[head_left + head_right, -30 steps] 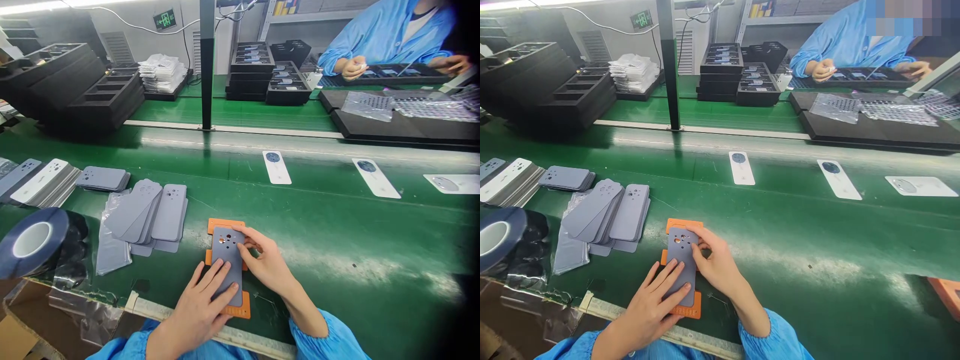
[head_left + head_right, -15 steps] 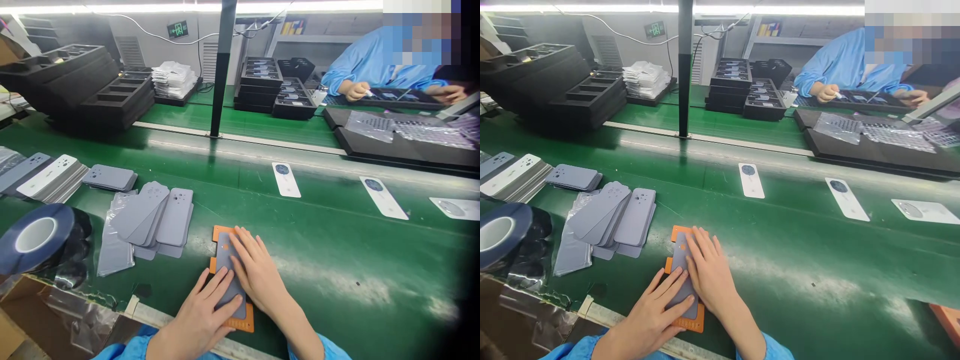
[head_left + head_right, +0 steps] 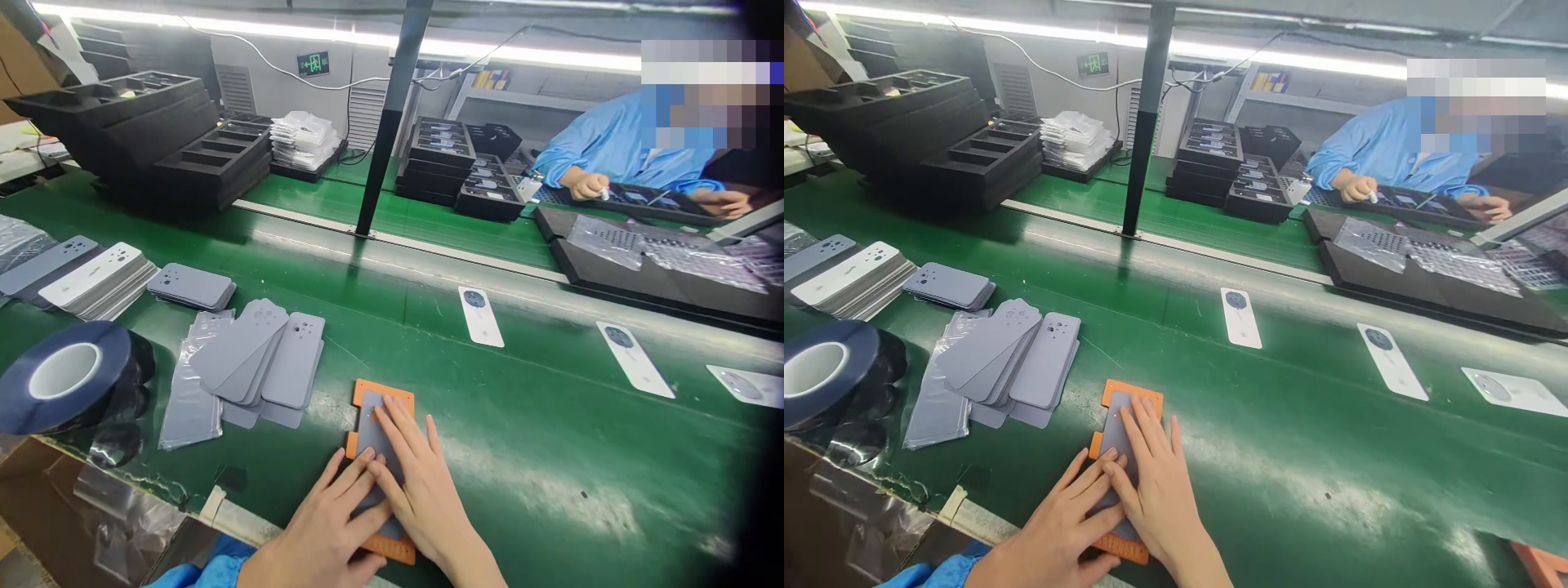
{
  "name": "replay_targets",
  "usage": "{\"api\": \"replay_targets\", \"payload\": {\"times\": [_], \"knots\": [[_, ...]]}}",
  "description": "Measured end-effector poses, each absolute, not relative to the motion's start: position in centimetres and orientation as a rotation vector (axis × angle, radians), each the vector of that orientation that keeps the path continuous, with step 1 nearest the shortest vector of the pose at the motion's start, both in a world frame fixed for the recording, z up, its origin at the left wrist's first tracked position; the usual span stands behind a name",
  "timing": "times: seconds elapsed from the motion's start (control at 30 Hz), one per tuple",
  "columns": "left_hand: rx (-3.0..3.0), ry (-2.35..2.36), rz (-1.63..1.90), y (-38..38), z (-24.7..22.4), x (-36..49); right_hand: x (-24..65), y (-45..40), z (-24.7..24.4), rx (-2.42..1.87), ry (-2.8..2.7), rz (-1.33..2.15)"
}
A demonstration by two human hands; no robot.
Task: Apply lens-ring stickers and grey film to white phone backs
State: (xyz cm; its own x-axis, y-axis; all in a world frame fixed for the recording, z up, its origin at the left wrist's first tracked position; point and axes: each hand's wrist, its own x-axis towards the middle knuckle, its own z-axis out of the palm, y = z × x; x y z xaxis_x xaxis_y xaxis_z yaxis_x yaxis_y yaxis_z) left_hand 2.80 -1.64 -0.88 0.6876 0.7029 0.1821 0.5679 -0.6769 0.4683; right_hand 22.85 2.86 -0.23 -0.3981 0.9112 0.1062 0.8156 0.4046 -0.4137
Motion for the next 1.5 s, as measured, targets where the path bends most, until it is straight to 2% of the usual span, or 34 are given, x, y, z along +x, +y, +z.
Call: {"api": "replay_targets", "payload": {"times": [0.13, 0.33, 0.57, 0.73, 1.0, 1.1, 1.3, 1.5], "knots": [[2.320, 0.958, 0.643, -1.7, -0.7, 2.1, 24.7, 1.8, -0.3, -1.628, -2.163, 0.298], [1.786, 1.056, 1.118, -1.2, 0.4, 1.7, 24.7, 1.0, 0.1, -1.648, -2.193, 0.364], [1.516, 1.203, 1.000, -0.4, 0.8, 1.3, 24.4, 0.4, 2.0, -1.573, -2.183, 0.381], [1.232, 1.171, 0.949, -0.1, 0.6, 0.4, 23.6, 0.3, 2.5, -1.357, -2.214, 0.583], [1.007, 1.191, 0.940, 0.5, 0.1, 0.2, 21.0, 1.4, 1.9, -1.321, -2.206, 0.876], [0.981, 1.168, 0.974, 0.4, 0.3, 0.0, 19.9, 1.2, 1.8, -1.242, -2.169, 0.922], [0.880, 1.131, 1.132, 0.4, 1.1, -1.1, 18.5, 1.1, 0.4, -1.421, -1.962, 0.881], [0.809, 1.133, 1.221, 0.8, 1.5, -2.3, 18.1, 4.3, 1.1, -1.341, -1.620, 1.384]]}}
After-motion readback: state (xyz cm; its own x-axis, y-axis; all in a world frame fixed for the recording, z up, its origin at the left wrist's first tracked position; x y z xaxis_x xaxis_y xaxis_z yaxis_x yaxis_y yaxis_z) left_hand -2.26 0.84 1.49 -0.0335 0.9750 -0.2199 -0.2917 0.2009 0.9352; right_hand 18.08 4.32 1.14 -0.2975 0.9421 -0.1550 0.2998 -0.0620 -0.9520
